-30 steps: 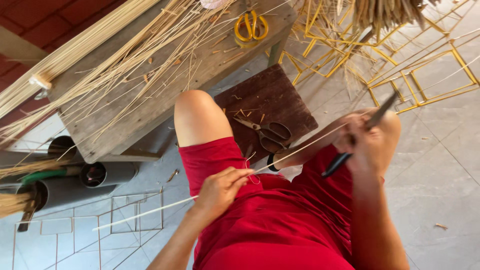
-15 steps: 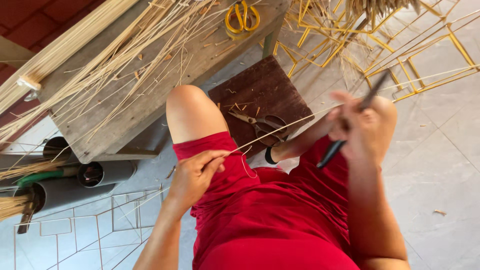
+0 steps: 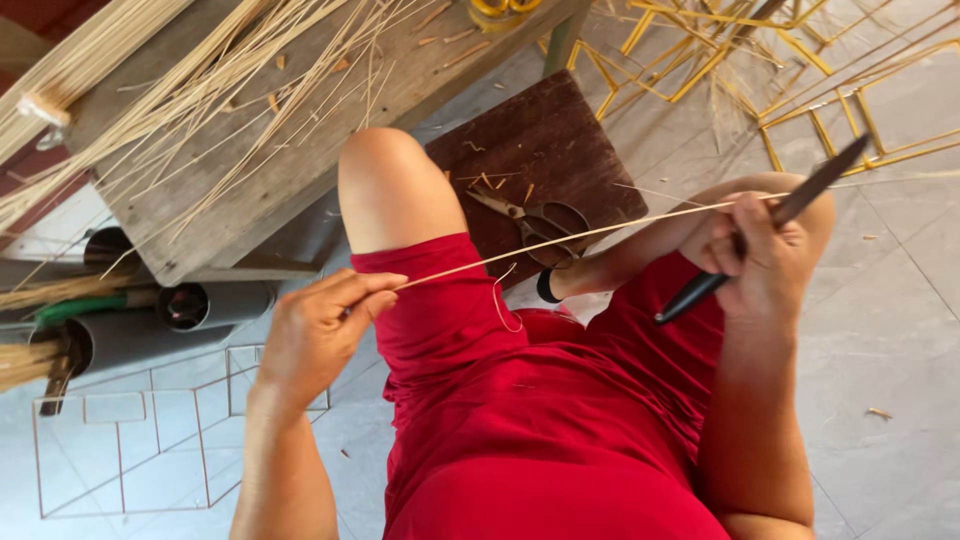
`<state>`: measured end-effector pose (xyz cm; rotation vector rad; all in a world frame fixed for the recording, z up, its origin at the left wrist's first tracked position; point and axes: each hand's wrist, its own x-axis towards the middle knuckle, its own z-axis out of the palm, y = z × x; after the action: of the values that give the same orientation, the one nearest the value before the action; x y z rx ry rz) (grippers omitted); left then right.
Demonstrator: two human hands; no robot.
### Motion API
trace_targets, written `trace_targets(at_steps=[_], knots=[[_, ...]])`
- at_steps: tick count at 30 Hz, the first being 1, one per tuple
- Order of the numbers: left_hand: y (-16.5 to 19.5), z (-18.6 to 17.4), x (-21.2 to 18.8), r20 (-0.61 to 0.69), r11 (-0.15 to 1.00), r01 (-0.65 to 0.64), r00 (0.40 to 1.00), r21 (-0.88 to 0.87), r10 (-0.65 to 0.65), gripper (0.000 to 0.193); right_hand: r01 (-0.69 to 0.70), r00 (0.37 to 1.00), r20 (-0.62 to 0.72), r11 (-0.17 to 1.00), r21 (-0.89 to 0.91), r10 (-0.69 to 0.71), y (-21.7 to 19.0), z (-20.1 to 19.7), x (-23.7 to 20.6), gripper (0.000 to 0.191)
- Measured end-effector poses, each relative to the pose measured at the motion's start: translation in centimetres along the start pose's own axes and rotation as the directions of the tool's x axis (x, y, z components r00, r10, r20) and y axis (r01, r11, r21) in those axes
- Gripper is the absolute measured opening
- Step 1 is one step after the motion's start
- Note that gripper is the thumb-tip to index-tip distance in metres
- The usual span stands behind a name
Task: The person sits on the floor and splits thin rattan strips lengthwise with a knife, pulling each strip taut across their lap and drawing the blade along it to divide it into narrower strands. They briefly use scissors on a strip, set finished strands aside, and reach for new strips from the pile beside them.
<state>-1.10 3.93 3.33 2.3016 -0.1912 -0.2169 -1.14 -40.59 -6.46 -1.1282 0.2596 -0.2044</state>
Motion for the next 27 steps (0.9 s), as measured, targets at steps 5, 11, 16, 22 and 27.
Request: trace_targets(at_steps=[5,11,16,22,27], knots=[[-1.2,-1.5,-1.5,-0.078,0.922,-0.123,0.992,-0.366,0.102,0.03,-0.012,0.996,-0.083,1.0,-0.015,0.011,-0.3,-2.0,0.2,0.021],[-3.2,1.3,-1.7,-0.167,0.517,-0.19,0.982,-0.834,0.091,0.02,-0.039,0.995,-0.086,0.999,0.022,0.041,0.3,-2.3,0.2,0.028],[-3.5,2.9,-0.6,-0.262,0.192,-0.306,0.939,-0.932,0.223,0.017,-0.027,0.998,-0.06,0.999,0.03,0.029,0.6,-2.1,0.4,0.031],[-1.9,4.9,-0.3,-0.454,0.404,-0.508,0.862,-0.761,0.228,0.013,0.003,0.995,-0.102,0.996,-0.089,-0.013,1.0,-1.3,0.1,0.03],[-0.2,7.7,0.0,-0.497,0.454,-0.557,0.829,-0.695,0.256,0.004,0.042,0.994,-0.09,0.975,-0.219,-0.063,2.0,1.7,-1.0,0.025]])
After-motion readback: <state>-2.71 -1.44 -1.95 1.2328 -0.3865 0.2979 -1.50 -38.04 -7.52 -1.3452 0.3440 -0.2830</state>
